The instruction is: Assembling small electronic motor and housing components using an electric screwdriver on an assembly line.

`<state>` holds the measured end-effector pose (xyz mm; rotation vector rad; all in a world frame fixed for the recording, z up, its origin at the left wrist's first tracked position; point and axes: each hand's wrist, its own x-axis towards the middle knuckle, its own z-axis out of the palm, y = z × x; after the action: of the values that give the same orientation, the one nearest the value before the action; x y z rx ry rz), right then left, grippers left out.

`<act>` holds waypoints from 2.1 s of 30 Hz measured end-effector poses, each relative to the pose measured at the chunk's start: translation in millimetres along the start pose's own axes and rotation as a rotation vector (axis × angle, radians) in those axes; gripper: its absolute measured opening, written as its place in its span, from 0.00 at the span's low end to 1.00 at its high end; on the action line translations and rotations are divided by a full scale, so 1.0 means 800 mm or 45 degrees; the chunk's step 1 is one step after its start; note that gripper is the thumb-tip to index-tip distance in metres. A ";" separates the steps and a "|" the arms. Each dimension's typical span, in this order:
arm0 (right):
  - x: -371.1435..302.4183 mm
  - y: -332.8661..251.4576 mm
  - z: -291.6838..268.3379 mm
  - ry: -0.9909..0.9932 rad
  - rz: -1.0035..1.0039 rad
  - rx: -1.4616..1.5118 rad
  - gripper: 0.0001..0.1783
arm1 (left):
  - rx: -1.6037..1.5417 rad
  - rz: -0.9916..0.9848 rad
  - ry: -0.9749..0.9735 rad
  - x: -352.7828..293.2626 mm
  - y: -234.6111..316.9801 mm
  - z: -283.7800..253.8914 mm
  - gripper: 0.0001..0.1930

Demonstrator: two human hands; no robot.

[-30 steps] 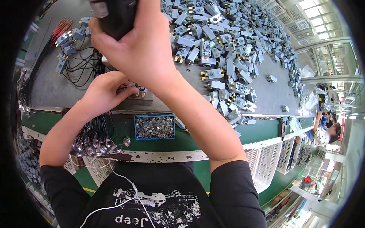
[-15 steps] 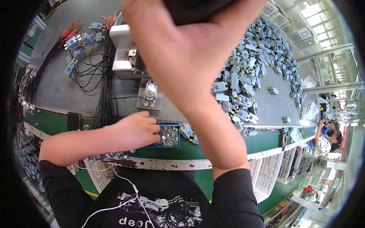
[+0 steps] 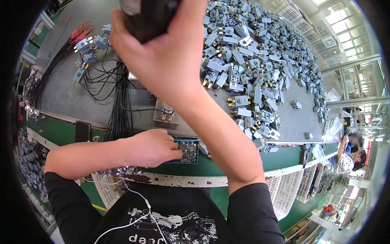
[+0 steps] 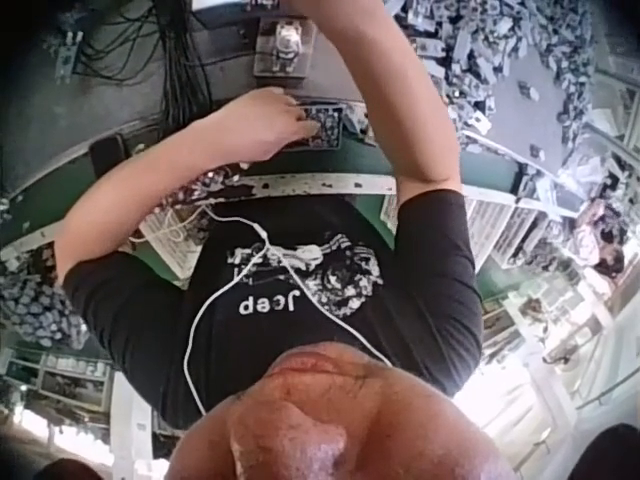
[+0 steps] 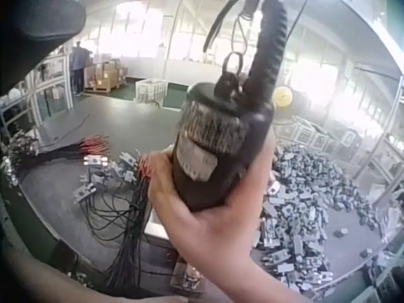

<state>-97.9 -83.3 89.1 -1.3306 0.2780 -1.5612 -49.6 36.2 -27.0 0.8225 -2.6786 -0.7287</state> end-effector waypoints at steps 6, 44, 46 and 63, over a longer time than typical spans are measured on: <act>0.000 -0.050 -0.069 -0.245 -0.109 -0.268 0.09 | 0.013 0.013 0.161 -0.002 0.008 -0.020 0.06; -0.047 -0.061 -0.091 -0.071 0.122 -0.384 0.18 | 0.277 -0.648 0.628 -0.006 -0.021 -0.057 0.17; -0.046 -0.063 -0.097 -0.080 0.118 -0.382 0.19 | 0.255 -0.649 0.625 -0.004 -0.021 -0.057 0.17; -0.041 -0.034 -0.120 -0.172 0.115 -0.330 0.22 | 0.220 -0.681 0.610 -0.004 -0.021 -0.057 0.17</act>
<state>-197.1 -84.5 54.2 -1.5943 0.4611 -1.3867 -23.0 8.2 2.7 1.5650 -2.1200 -0.3322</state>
